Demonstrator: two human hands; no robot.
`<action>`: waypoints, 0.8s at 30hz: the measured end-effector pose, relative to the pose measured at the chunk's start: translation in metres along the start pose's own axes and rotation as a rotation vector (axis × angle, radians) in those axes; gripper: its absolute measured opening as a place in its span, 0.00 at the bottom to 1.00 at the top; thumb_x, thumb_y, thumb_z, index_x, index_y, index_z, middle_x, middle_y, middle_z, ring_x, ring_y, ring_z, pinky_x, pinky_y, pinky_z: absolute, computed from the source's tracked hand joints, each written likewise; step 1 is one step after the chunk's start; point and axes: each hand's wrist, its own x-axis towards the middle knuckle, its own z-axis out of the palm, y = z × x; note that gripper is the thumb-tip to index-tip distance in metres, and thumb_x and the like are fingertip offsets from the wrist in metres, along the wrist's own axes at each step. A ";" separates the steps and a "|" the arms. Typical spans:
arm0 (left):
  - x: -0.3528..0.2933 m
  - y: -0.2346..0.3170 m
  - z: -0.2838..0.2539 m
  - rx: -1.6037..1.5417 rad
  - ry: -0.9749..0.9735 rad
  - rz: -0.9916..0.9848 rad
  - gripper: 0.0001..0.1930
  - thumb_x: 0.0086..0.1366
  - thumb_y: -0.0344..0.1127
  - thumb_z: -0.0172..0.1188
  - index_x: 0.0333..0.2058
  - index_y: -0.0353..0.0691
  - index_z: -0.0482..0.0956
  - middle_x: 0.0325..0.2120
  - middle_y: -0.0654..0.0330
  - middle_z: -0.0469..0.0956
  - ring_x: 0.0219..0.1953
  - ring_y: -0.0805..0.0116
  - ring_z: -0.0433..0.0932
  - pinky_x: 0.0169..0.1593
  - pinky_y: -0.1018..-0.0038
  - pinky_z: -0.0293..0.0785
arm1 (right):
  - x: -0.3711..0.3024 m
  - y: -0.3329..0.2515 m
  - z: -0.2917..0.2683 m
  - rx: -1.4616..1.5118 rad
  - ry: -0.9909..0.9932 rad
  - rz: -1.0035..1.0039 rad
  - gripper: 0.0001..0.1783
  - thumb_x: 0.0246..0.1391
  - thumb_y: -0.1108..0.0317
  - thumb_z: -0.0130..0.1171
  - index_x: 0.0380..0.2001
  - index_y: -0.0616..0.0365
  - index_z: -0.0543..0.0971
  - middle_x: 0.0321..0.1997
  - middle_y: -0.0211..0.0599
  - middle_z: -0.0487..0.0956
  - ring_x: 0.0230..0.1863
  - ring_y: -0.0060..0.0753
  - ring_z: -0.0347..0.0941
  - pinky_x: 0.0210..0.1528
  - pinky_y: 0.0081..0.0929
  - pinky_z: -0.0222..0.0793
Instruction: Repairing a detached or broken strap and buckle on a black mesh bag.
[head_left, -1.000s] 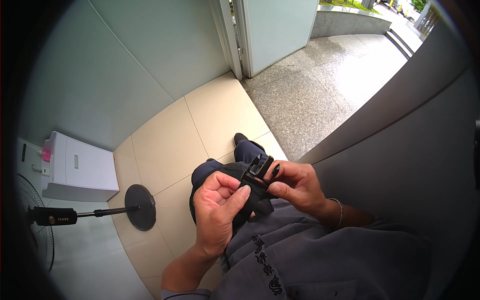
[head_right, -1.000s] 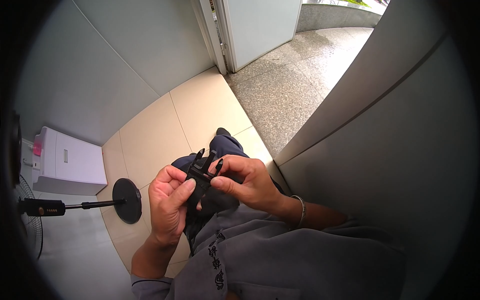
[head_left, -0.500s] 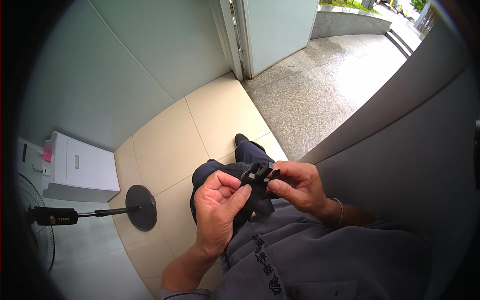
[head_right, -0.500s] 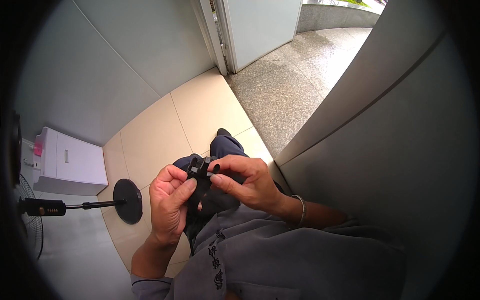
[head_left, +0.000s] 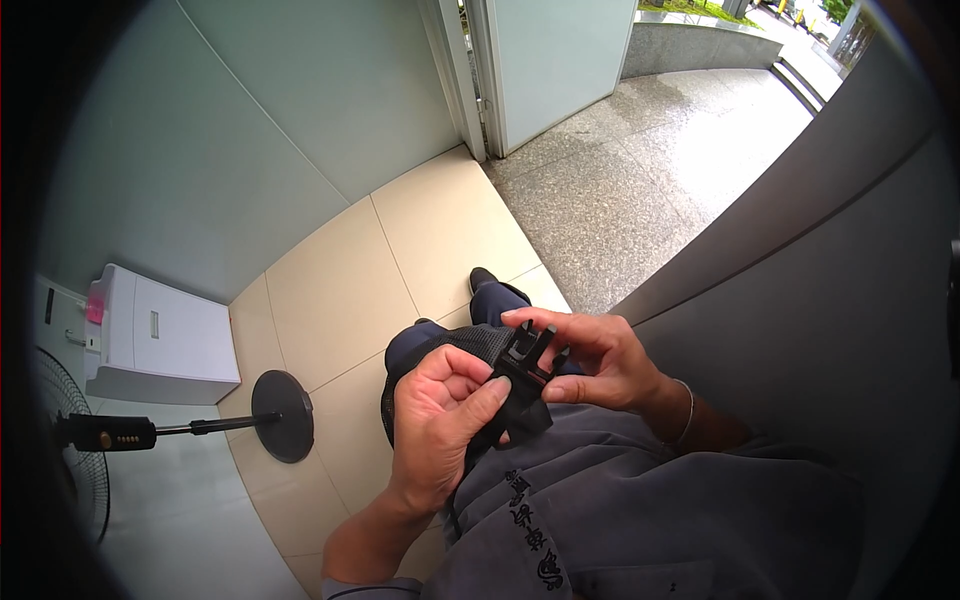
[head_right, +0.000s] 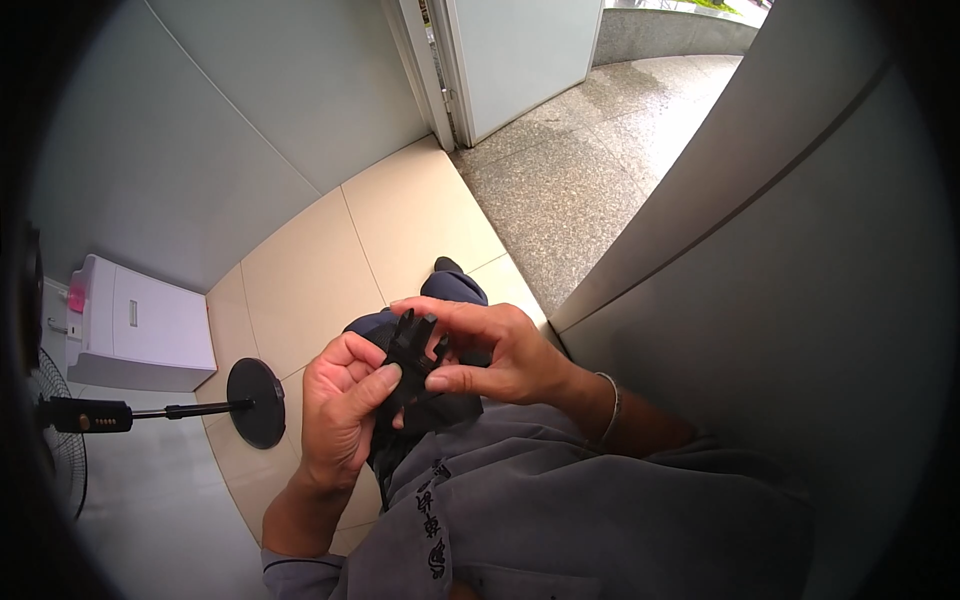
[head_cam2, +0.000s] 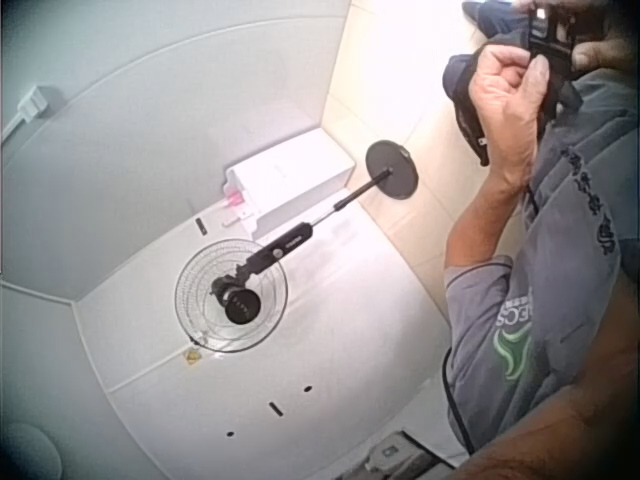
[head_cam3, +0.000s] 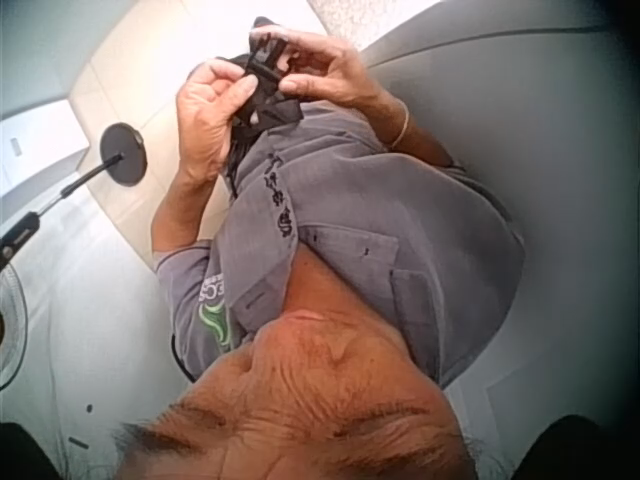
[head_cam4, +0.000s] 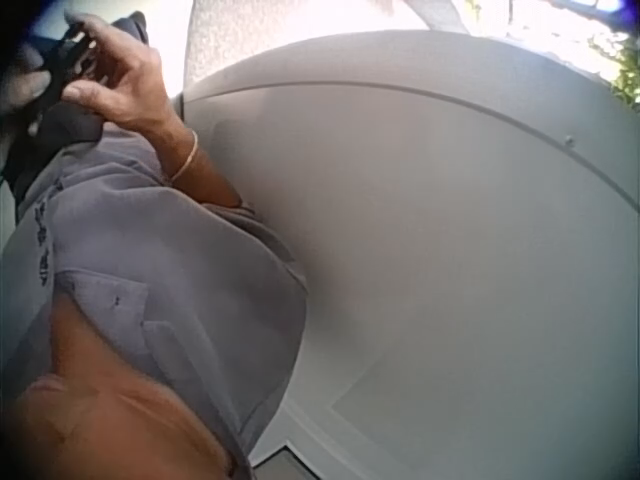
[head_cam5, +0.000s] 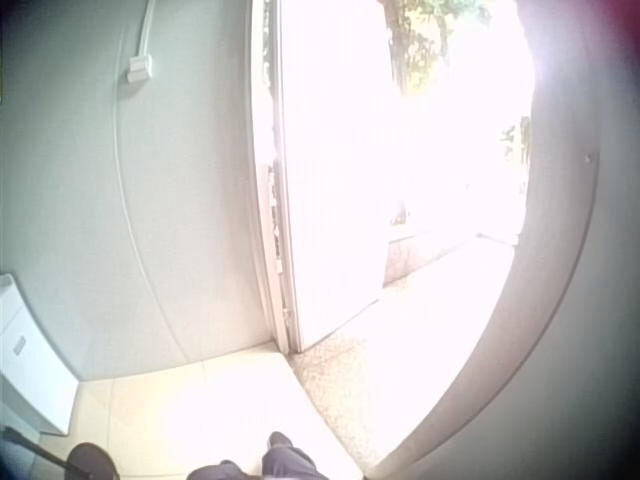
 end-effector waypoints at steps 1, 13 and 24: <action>0.000 0.000 -0.001 0.000 0.001 0.000 0.05 0.53 0.23 0.54 0.27 0.34 0.66 0.20 0.59 0.73 0.19 0.80 0.72 0.21 0.84 0.70 | 0.002 0.002 -0.003 -0.038 -0.071 -0.072 0.29 0.39 0.69 0.63 0.45 0.69 0.67 0.37 0.37 0.73 0.37 0.20 0.68 0.38 0.17 0.66; 0.000 0.006 -0.005 -0.053 -0.073 -0.096 0.04 0.54 0.23 0.53 0.27 0.34 0.66 0.21 0.56 0.74 0.21 0.78 0.73 0.22 0.84 0.70 | 0.005 0.005 -0.014 -0.123 -0.119 -0.112 0.31 0.32 0.63 0.67 0.42 0.61 0.69 0.40 0.35 0.70 0.37 0.21 0.66 0.37 0.17 0.68; -0.001 0.011 0.003 -0.043 -0.066 -0.099 0.05 0.53 0.23 0.53 0.26 0.34 0.66 0.20 0.56 0.74 0.19 0.77 0.73 0.20 0.84 0.70 | 0.009 0.002 -0.010 -0.265 -0.152 -0.251 0.29 0.31 0.55 0.65 0.38 0.62 0.71 0.39 0.37 0.71 0.35 0.27 0.69 0.37 0.21 0.66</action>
